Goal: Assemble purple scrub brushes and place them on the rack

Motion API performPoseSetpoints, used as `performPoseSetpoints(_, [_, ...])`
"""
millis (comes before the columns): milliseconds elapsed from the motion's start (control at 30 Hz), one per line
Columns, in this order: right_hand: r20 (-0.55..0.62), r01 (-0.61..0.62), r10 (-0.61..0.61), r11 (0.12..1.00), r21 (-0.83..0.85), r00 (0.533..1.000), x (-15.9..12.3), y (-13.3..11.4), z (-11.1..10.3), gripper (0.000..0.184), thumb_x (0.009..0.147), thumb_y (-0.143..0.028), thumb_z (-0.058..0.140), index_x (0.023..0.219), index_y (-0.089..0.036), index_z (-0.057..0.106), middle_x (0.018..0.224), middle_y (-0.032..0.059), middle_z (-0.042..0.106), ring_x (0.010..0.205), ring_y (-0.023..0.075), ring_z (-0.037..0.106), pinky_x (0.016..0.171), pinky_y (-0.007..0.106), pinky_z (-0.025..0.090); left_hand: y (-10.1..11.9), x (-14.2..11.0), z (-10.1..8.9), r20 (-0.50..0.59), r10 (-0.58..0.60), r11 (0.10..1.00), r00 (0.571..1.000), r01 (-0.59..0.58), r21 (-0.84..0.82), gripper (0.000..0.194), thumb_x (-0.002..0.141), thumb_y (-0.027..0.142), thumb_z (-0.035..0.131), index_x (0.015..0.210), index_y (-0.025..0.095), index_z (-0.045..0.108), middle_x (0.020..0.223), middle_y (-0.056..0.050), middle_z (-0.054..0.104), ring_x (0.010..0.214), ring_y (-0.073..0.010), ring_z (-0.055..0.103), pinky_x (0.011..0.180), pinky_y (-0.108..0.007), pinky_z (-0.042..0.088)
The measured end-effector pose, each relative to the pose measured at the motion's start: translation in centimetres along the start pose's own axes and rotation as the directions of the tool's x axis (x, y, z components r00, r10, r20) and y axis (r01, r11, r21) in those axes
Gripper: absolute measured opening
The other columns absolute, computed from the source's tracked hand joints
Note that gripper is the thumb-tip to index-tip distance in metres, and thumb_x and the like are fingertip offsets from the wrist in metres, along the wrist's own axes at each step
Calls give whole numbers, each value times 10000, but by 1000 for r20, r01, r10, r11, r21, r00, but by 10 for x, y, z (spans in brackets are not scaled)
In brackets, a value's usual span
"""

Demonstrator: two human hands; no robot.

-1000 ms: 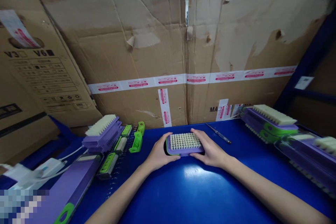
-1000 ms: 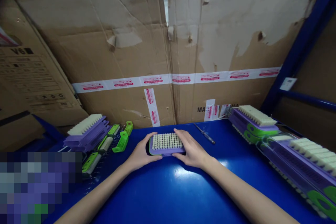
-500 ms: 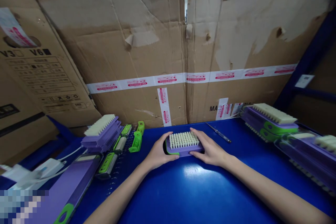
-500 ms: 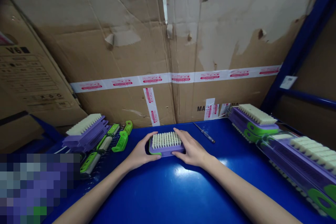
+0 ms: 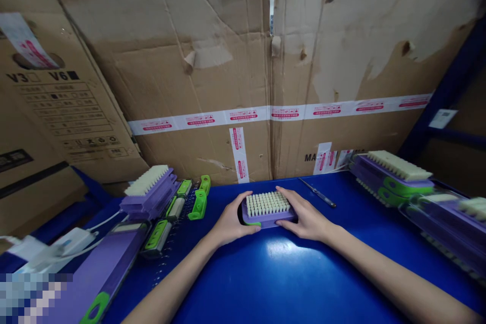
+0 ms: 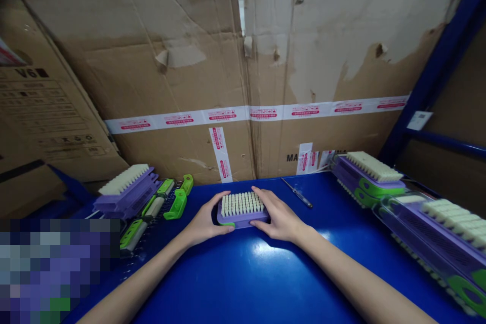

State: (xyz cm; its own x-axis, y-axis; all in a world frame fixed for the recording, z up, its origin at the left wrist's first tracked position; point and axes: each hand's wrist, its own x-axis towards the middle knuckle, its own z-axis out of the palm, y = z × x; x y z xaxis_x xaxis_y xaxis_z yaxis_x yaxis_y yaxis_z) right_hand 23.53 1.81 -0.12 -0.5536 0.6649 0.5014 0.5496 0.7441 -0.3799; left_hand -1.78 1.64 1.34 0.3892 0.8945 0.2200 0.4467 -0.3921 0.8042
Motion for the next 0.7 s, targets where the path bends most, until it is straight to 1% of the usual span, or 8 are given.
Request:
performPoseSetpoints(200, [-4,8,-8,1000,10,1000,0,1,0,817,788,-320,637,1450,-212,171,1381,179,427,1273,305,420,1027,514,388,0,0,-1,27,7,1000,1000,-7,-1,861,548,288,799,1303,215,391,1324,-94,510,1223,-259,472,1076,-443,317])
performPoseSetpoints(433, [0,4,-4,1000,-23,1000,1,-1,0,808,794,-330,628,1450,-198,174,1371,189,435,1263,306,426,1017,509,396,0,0,1,-8,12,1000,1000,-12,4,843,537,277,797,1280,205,406,1298,-97,522,1196,-256,491,1060,-439,339])
performPoseSetpoints(533, [-3,8,-8,999,-44,1000,1,-2,0,807,798,-333,623,1452,-201,167,1355,191,450,1246,314,439,1000,519,405,0,-1,2,-26,7,1000,1000,-6,11,828,537,282,795,1270,207,416,1302,-109,514,1201,-271,486,1055,-462,341])
performPoseSetpoints(700, [1,8,-8,999,-41,1000,2,-4,-1,806,802,-332,618,1453,-206,160,1347,190,452,1238,318,444,990,527,413,2,0,1,-14,-5,1000,1000,5,8,819,546,289,793,1266,211,411,1311,-103,509,1213,-271,480,1068,-481,326])
